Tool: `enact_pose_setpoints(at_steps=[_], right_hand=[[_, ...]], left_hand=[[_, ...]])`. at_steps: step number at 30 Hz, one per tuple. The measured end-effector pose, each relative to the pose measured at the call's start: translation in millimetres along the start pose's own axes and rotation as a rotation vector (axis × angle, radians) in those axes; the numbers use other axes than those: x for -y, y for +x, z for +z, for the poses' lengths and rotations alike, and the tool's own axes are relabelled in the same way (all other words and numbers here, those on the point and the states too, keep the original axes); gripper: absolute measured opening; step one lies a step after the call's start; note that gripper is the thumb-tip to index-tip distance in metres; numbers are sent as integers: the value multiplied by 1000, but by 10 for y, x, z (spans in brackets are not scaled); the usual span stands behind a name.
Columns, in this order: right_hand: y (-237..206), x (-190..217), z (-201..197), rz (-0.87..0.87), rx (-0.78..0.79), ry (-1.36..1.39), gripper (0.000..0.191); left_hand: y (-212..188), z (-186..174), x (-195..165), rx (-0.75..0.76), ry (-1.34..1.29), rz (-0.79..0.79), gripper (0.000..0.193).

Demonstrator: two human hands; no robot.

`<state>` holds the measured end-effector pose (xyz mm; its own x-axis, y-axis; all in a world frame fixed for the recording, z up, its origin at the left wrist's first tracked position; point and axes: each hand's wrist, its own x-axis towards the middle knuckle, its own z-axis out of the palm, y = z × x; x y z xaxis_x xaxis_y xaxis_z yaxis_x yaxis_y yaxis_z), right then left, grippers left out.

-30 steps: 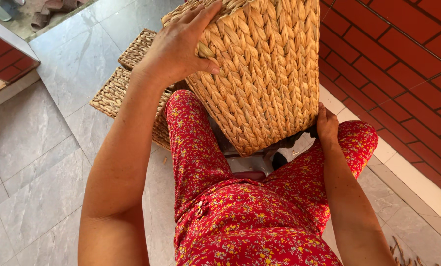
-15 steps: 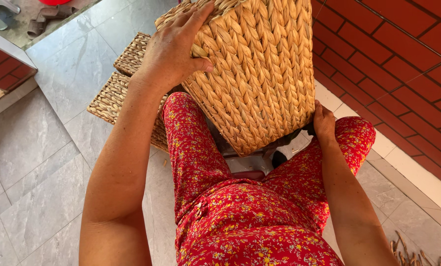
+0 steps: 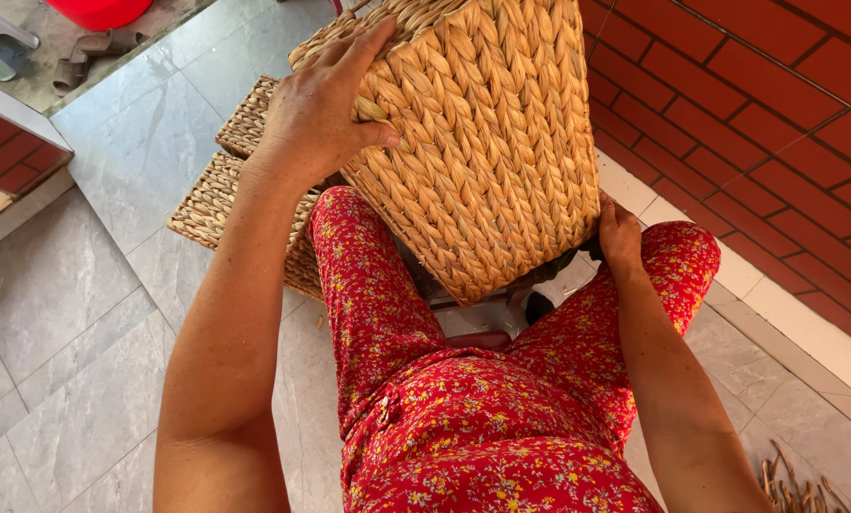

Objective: The person sits on a tiled floor and wipes woven water-hyacinth storage baskets with a green cloth, cleaning the inside of one basket and then the outer sides of another while turning it on their lap. They briefly use scissors on a basket before resuming wiping.

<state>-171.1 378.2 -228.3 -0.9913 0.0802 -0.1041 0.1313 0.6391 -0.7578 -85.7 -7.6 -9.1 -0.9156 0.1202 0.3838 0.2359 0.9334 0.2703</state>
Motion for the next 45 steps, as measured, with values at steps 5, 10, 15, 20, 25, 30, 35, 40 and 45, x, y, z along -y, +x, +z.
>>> enact_pose_setpoints(at_steps=[5,10,15,20,25,30,35,40,45], right_hand=[[-30,76,14,44,8,27,67],[-27,86,8,-16,-19,-7,63],[19,46,20,2,11,6,59],[43,94,60,-56,-44,34,54],[12,140,113,133,-136,279,37],[29,93,126,-190,-452,241,21],[41,46,32,-245,-469,825,20],[32,106,-158,-340,-297,764,39],[124,75,-338,-477,-162,79,64]], left_hand=[[-17,-95,2,22,-20,-27,114],[-47,-170,38,71,-359,-137,106],[-161,48,192,-159,-848,-305,82],[-237,568,287,-457,-902,14,67],[-193,699,384,-449,-837,-47,42],[-113,728,387,-426,-937,27,40],[-12,864,240,-479,-696,44,36],[-62,899,-43,-474,-571,134,36],[-125,993,-85,-499,-896,133,31]])
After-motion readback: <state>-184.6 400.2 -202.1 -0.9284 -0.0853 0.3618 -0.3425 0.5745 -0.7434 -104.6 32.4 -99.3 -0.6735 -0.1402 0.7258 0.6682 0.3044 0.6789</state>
